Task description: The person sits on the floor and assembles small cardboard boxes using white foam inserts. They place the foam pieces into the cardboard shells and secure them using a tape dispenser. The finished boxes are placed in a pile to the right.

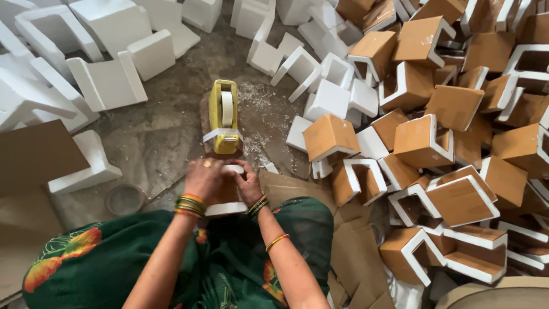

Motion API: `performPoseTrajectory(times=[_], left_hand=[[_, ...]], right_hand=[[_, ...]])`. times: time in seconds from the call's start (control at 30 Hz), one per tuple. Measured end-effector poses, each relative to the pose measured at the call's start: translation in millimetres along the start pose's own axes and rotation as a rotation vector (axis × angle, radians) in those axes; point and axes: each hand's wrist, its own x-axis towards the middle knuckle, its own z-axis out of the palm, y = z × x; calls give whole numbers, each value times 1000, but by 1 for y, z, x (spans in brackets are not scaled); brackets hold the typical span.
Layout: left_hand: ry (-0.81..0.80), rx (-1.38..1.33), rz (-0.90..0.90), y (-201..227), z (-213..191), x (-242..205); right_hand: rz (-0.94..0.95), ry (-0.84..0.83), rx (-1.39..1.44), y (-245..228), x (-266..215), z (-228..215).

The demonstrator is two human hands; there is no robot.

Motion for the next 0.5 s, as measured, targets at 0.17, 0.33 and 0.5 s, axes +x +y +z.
performPoseTrajectory(times=[0.17, 0.33, 0.5], left_hand=[[-184, 17, -59, 15, -15, 4], [-260, 48, -115, 17, -13, 5], [-261, 0, -120, 15, -13, 0]], right_hand=[[94, 22, 121, 0, 6, -5], [-37, 272, -139, -14, 64, -23], [296, 22, -378, -11, 153, -4]])
